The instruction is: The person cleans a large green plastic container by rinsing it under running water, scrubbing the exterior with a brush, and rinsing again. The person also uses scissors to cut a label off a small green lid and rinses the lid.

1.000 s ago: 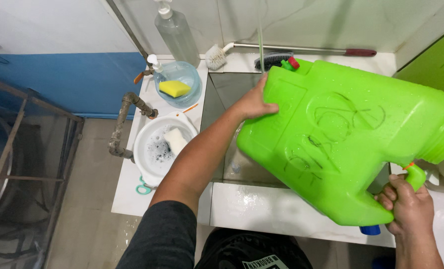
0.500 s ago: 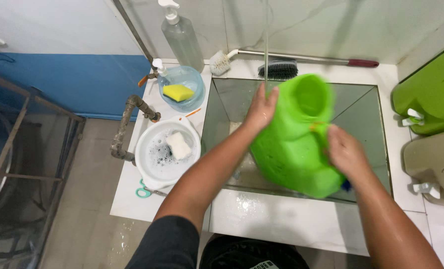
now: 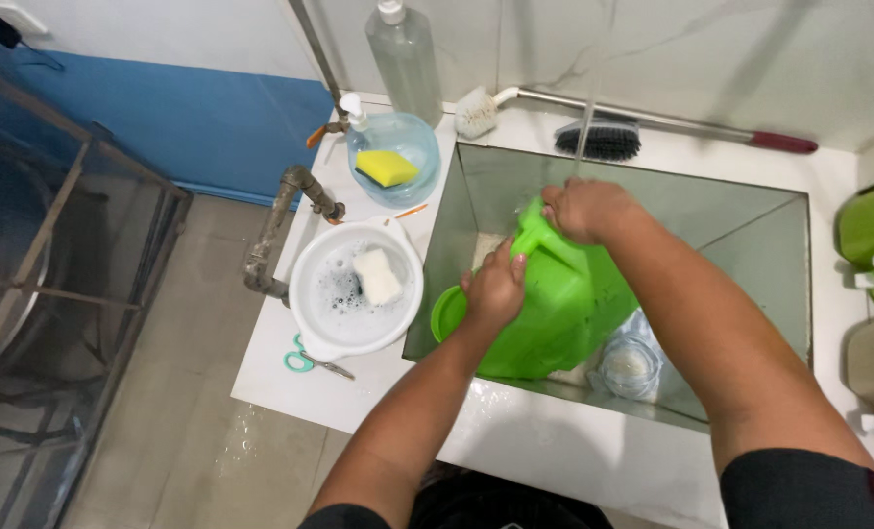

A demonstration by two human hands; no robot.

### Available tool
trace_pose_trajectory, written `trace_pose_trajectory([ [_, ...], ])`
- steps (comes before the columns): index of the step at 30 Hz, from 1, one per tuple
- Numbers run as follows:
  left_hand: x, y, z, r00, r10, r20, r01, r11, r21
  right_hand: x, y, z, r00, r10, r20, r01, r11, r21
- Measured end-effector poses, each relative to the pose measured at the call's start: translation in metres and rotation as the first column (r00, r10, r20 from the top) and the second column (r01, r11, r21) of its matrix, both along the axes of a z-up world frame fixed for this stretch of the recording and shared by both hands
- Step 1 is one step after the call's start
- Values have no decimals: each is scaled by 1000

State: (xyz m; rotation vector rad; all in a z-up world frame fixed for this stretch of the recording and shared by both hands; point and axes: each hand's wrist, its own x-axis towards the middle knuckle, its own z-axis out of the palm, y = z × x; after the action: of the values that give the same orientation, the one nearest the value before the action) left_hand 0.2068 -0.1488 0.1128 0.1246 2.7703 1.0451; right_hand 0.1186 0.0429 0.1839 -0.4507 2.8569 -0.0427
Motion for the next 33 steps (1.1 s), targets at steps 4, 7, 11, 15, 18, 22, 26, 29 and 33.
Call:
trace_pose_trajectory([
  [4, -12, 3, -8, 995, 48, 85, -46, 999, -24, -24, -3, -16, 982, -157, 103, 152, 987, 49],
  [7, -32, 0, -17, 975, 118, 189, -116, 993, -21, -49, 18, -9, 991, -93, -100, 67, 970, -235],
  [11, -56, -1, -21, 918, 239, 318, -255, 967, 10, -34, 17, 35, 906, -210, 368, 420, 555, -718],
  [15, -67, 17, -8, 928, 218, 301, -221, 975, -25, -27, 8, 74, 889, -167, 427, 454, 203, -867],
  [18, -53, 39, 14, 997, -11, 72, 16, 997, -70, -21, 3, 87, 879, -144, 455, 473, 142, -869],
  [22, -35, 64, 55, 858, -508, -76, 489, 853, -180, -23, 9, 94, 928, -82, 364, 367, 23, -930],
  [26, -15, 72, 66, 859, -508, -69, 468, 832, -299, -21, 8, 94, 897, -61, 438, 440, 28, -897],
  [29, -13, 68, 45, 909, -401, -113, 380, 909, -170, -25, 11, 98, 893, -140, 428, 422, -73, -904],
  [33, -13, 49, 27, 941, -335, 53, 339, 938, -76, -21, -2, 86, 891, -134, 433, 451, 165, -877],
])
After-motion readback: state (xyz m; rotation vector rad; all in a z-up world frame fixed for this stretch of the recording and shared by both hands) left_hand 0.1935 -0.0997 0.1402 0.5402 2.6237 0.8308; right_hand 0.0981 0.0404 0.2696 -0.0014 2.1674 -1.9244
